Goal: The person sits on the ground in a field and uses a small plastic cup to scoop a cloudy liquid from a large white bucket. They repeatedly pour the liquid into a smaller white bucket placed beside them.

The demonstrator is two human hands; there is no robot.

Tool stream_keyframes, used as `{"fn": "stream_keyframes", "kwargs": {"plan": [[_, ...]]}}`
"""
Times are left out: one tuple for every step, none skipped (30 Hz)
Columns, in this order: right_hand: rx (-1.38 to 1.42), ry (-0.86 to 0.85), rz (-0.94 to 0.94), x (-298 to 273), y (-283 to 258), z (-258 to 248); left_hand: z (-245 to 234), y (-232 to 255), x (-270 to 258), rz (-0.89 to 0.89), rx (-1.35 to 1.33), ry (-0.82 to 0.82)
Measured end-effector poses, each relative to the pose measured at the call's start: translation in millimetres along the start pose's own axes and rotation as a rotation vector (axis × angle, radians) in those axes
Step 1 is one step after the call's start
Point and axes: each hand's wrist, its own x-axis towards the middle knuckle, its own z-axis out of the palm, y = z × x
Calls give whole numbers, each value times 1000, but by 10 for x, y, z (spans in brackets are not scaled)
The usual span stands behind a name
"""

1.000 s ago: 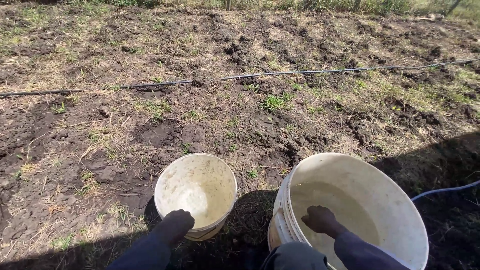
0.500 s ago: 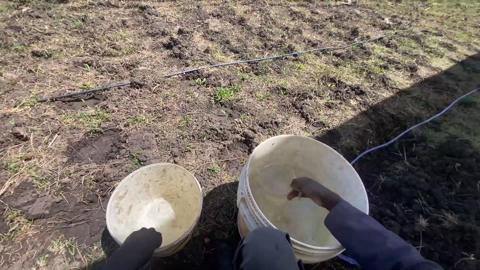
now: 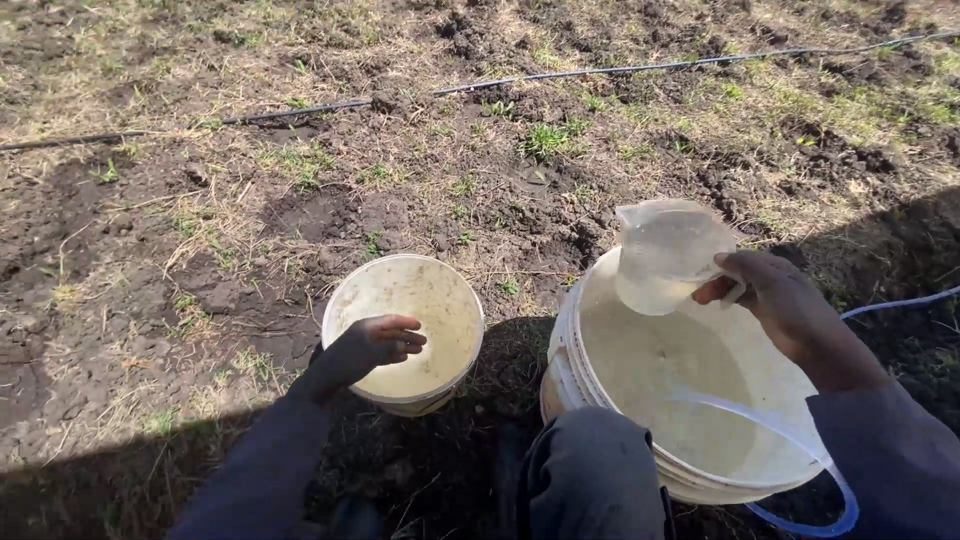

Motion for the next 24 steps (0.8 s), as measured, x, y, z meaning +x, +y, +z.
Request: {"fn": "stream_keyframes", "kwargs": {"plan": [[27, -25, -68, 26, -30, 83, 42, 68, -95, 26, -114, 10], [55, -27, -160, 106, -153, 68, 72, 274, -7, 83, -215, 9], [55, -53, -162, 181, -209, 204, 94, 308, -86, 81, -222, 33], [52, -50, -129, 216, -242, 324, 112, 343, -107, 45, -210, 52], [48, -46, -97, 249, -266, 445, 132, 370, -124, 9, -199, 70], [47, -56, -84, 257, -307, 591, 149, 412, -162, -4, -206, 75], [6, -111, -110, 269, -344, 736, 163, 454, -192, 3, -183, 97], [-35, -168, -135, 277, -373, 895, 172, 481, -227, 9, -161, 119], [-36, -179, -122, 287, -353, 1065, 125, 319, -130, -5, -169, 124], [-40, -186, -91, 326, -373, 1224, 66, 198, -11, 21, -180, 135], [-43, -192, -61, 355, -396, 1384, 6, 79, 98, 47, -190, 146], [-46, -205, -67, 383, -373, 1525, -17, 0, 191, 50, -194, 159], [-62, -243, -61, 402, -349, 1668, -42, -80, 279, 82, -169, 189], [-85, -283, -58, 435, -343, 1790, -48, -153, 382, 117, -148, 222], [-94, -298, -66, 462, -344, 1923, -45, -87, 407, 124, -157, 238], [-144, -313, -20, 461, -323, 2046, -31, -33, 431, 92, -40, 299], [-195, -327, 25, 465, -301, 2166, -16, 24, 461, 59, 77, 360], [-195, -328, 24, 494, -277, 2252, -92, -61, 616, 59, 78, 360], [-250, -352, 27, 527, -250, 2332, -163, -146, 776, 26, 211, 398], [-309, -378, 30, 559, -221, 2401, -216, -240, 939, -6, 340, 436], [-312, -380, 30, 593, -186, 2446, -229, -216, 922, -6, 337, 438], [-375, -386, 3, 610, -136, 2491, -225, -218, 888, -109, 467, 446], [-437, -392, -24, 628, -85, 2535, -221, -219, 856, -213, 597, 451], [-439, -397, -20, 647, -49, 2581, -269, -465, 1024, -218, 594, 451]]}}
